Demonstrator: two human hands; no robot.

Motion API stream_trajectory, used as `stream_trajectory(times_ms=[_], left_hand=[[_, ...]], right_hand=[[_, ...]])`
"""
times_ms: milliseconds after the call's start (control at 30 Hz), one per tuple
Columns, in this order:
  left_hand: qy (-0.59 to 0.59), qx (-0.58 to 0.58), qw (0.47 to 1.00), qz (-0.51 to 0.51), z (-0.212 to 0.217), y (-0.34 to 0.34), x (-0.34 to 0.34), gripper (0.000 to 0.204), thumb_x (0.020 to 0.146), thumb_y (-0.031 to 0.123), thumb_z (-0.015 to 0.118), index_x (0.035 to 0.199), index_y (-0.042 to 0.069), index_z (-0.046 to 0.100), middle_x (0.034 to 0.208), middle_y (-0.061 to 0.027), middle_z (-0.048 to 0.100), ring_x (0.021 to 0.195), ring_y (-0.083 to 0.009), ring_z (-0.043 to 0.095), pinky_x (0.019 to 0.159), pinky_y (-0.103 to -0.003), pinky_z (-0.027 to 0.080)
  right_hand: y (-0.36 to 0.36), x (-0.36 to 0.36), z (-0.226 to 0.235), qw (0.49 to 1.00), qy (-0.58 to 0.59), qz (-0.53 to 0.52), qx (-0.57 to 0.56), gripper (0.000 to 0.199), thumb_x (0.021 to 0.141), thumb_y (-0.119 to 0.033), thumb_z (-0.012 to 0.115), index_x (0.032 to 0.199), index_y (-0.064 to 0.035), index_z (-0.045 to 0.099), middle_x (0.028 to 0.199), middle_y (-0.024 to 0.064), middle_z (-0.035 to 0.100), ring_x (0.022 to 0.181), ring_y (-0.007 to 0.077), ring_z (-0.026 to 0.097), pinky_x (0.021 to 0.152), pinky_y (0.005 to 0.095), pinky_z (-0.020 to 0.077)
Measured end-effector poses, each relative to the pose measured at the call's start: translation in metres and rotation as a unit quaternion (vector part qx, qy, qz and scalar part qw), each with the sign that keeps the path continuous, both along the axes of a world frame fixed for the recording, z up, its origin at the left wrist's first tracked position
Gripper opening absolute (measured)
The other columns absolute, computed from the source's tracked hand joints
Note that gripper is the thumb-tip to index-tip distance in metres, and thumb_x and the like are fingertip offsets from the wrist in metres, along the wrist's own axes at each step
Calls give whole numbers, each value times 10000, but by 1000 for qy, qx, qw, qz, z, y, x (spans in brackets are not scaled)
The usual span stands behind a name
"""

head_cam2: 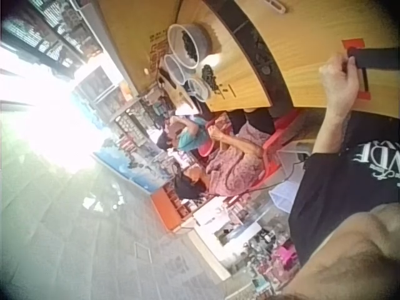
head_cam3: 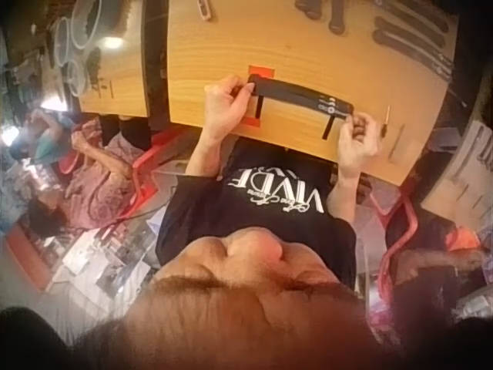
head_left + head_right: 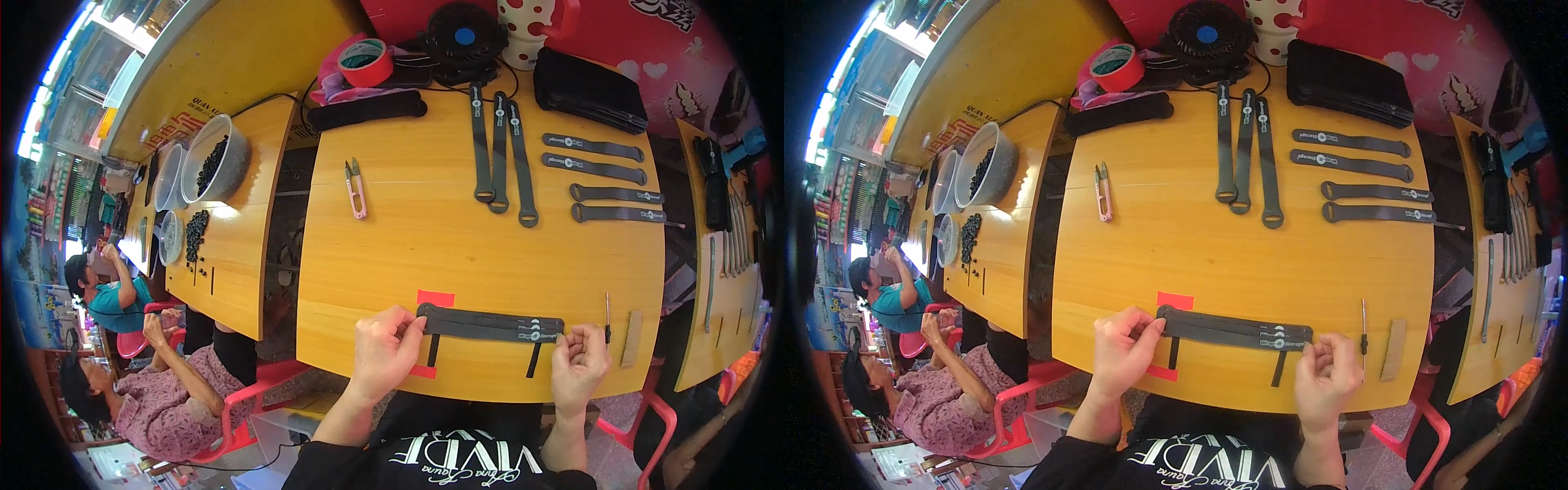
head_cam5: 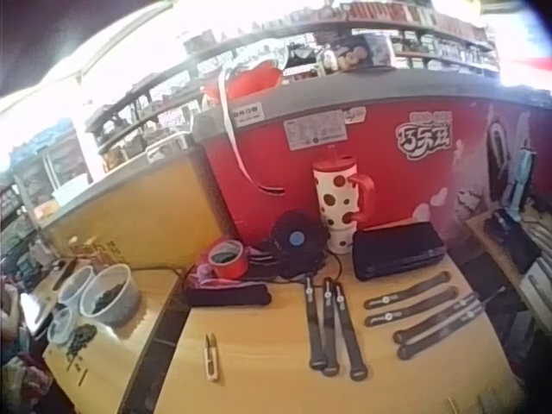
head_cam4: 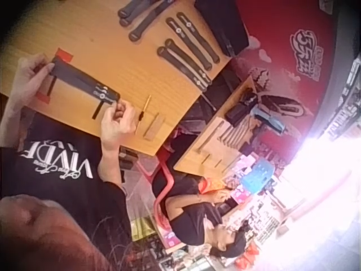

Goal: Assembling plastic fasteners onto black textile straps by hand at a workstation.

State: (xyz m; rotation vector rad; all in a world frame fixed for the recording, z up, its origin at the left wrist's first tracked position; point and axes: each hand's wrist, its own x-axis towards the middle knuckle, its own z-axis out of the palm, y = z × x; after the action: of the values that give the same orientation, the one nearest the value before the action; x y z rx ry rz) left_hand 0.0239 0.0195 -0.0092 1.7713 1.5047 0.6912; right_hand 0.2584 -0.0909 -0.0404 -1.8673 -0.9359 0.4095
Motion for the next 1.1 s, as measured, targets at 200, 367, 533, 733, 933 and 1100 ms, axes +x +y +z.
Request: stream_trajectory(times_ms=[200,367,533,733,933,1100], left_hand=[[16,30,999,-11,-1,0,0,144,829,13,713,724,-35,628,550,-112,612,484,-127,590,467,-261,424],[33,-5,999,-3,2,0,-1,189,827,45,710,695,-14,588,588,-169,600,515,-314,611,478,-372,441],[46,26,998,-25,-1,1,-4,168,836,32,701,710,-19,604,570,-147,592,500,-260,593,471,-340,424],[45,56,997,-40,-4,1,-7,140,835,1,699,724,-27,619,567,-124,595,480,-194,580,462,-299,409],[1,40,999,-23,-7,-4,-7,114,829,-4,711,746,-27,636,579,-111,598,494,-184,580,480,-289,426],[19,71,997,-22,-5,-7,-4,110,830,6,715,753,-21,641,591,-120,598,513,-209,592,489,-303,438]], right_hand=[[0,1,0,1000,-2,0,-2,239,769,156,645,937,6,564,740,17,548,613,39,491,536,182,392],[0,0,0,1000,-3,1,-3,239,768,153,650,933,2,565,739,12,545,612,36,485,530,181,387],[0,1,-2,1000,-6,-9,2,241,748,144,665,921,-1,581,713,27,563,585,60,511,519,200,407],[2,0,0,1000,-12,-16,3,243,729,134,681,910,-4,595,684,45,587,554,88,543,504,221,427],[1,0,1,1000,-15,1,-4,235,763,146,650,925,-1,567,734,13,541,602,41,478,527,187,387],[1,0,0,1000,-18,6,1,240,762,150,649,930,-1,565,736,15,544,601,41,481,529,187,391]])
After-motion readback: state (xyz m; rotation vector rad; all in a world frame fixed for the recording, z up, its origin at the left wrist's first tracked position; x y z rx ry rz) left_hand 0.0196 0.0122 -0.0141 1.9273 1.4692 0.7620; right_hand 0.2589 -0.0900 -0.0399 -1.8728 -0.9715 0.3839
